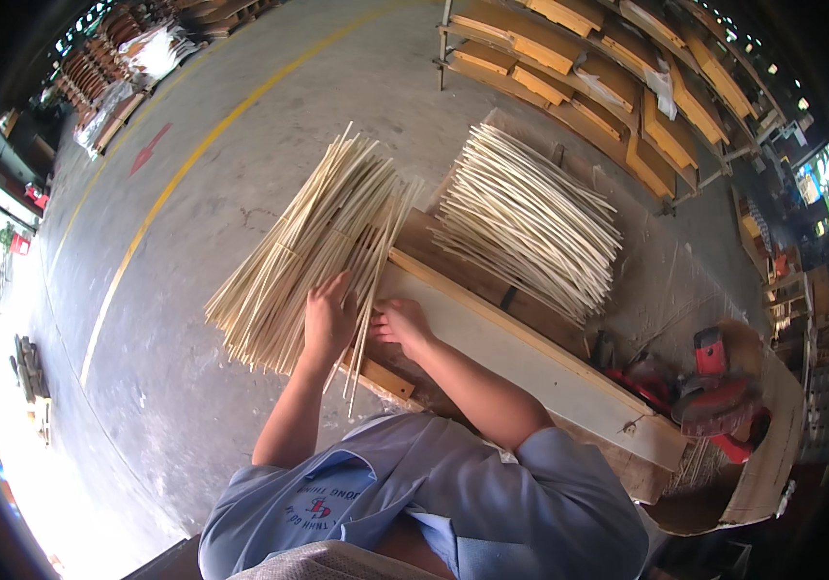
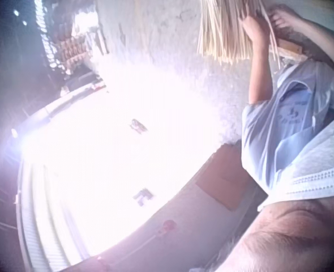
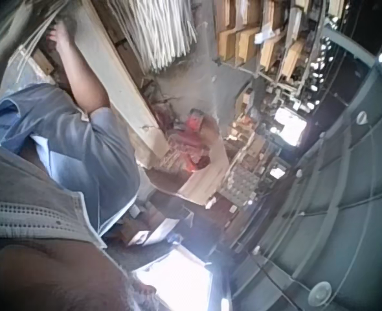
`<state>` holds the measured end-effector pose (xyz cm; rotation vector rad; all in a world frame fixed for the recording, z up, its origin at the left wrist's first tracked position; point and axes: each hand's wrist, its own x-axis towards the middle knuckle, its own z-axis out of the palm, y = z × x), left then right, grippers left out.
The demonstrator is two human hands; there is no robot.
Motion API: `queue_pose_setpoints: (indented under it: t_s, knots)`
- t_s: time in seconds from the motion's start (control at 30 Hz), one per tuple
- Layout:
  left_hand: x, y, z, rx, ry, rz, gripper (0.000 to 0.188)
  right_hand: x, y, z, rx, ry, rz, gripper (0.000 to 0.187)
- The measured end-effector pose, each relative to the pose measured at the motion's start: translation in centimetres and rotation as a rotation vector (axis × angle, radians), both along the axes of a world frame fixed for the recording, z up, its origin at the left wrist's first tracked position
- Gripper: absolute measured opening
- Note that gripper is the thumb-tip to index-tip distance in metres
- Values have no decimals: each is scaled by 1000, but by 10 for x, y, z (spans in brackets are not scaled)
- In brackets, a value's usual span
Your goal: The person repeatedly picks up small bundles of thin bamboo sticks, aligns them on a wooden guide, and cuts them to length using a red handheld circular saw. Cut pieces are placed into a growing pile on the workbench. The process is repeated continuously throughout the clip.
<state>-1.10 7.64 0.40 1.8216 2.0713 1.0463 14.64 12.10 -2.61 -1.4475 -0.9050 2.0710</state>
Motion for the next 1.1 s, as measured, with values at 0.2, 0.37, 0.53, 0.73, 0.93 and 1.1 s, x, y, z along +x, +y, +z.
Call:
queue_pose_setpoints:
  t_s: [0.2,0.37,0.53,0.73,0.93,1.1]
  knots:
    - [17,-12,-22,-233,210,39,66,-26,12,-25,-49,80,4,22]
    - [4,-5,-26,-268,88,-21,70,-43,12,-20,1,4,-34,18]
    - [2,-3,-17,-348,-108,-21,71,-32,10,-14,75,-80,-2,20]
    - [-1,-8,-34,-318,-183,-18,70,-23,7,-22,253,-293,-14,26]
    - [-1,-11,-37,-377,-359,-31,71,-22,9,-34,663,-766,191,37]
    - [-6,-9,-28,-380,-447,-18,70,-19,14,-28,293,-453,103,33]
